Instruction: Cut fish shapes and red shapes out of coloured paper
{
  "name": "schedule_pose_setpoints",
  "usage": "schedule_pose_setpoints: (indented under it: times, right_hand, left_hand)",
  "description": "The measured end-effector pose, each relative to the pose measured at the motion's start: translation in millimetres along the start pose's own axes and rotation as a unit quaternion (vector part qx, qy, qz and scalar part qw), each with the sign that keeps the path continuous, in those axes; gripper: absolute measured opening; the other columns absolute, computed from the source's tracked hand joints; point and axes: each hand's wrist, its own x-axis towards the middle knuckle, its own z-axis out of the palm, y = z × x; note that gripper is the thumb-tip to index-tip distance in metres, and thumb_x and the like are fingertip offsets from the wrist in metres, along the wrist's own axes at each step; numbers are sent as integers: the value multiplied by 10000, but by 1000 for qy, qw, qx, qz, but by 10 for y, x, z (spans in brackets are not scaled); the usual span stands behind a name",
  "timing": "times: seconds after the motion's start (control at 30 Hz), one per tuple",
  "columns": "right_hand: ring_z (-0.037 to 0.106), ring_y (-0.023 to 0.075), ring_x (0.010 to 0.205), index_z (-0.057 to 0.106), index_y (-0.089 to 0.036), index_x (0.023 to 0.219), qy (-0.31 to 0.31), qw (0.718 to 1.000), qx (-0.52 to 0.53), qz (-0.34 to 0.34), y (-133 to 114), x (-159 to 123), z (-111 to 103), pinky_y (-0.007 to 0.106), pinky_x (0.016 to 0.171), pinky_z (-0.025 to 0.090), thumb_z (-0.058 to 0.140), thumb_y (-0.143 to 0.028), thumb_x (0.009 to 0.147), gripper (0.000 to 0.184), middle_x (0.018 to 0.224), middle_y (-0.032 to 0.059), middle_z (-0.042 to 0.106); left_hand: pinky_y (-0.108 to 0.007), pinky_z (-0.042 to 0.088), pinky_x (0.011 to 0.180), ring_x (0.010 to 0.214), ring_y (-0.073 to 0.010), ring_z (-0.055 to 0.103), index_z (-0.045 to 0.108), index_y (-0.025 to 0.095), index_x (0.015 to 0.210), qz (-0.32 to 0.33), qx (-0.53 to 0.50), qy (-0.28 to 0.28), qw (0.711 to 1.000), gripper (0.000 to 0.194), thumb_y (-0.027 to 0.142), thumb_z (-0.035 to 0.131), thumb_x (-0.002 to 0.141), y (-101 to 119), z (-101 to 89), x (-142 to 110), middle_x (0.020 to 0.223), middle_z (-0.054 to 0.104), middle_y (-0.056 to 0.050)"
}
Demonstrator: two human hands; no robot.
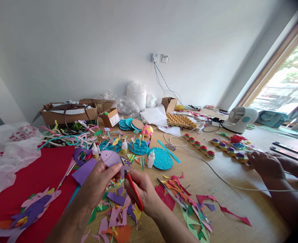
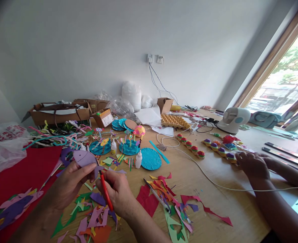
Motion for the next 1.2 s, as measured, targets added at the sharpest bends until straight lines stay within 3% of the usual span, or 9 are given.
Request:
schedule_pose_setpoints:
  times: [0.33,0.83,1.1,1.2]
  right_hand:
    - [359,82,475,451,-196,648,-21,999,13,30,-33,-4,3,190,441,295,548,-527,857,403,531,-51,420]
    - [372,89,491,477,-189,655,-2,1000,-23,14,0,-9,-25,207,464,280,548,-437,869,335,526,-52,413]
    - [371,77,405,443,-199,628,3,997,41,67,-17,32,-48,202,416,279,575,-620,814,478,460,-62,432]
    - [404,84,440,472,-187,681,20,996,87,29,-42,98,-115,211,456,315,549,-674,811,510,499,-48,472]
  left_hand:
    - [-254,415,568,561,-125,489,557,201,592,7,8,11,1000,223,331,642,752,-10,-15,-18,546,538,57]
    - [-253,418,548,558,-125,481,566,196,609,-19,10,15,1000,183,333,657,691,42,28,-34,551,546,58]
    - [-253,416,545,568,-135,487,564,205,634,4,25,-3,1000,184,332,623,753,-5,-35,-28,571,547,45]
    - [-261,417,547,570,-144,491,554,210,638,10,40,-21,999,206,347,596,786,-8,-52,-23,570,538,39]
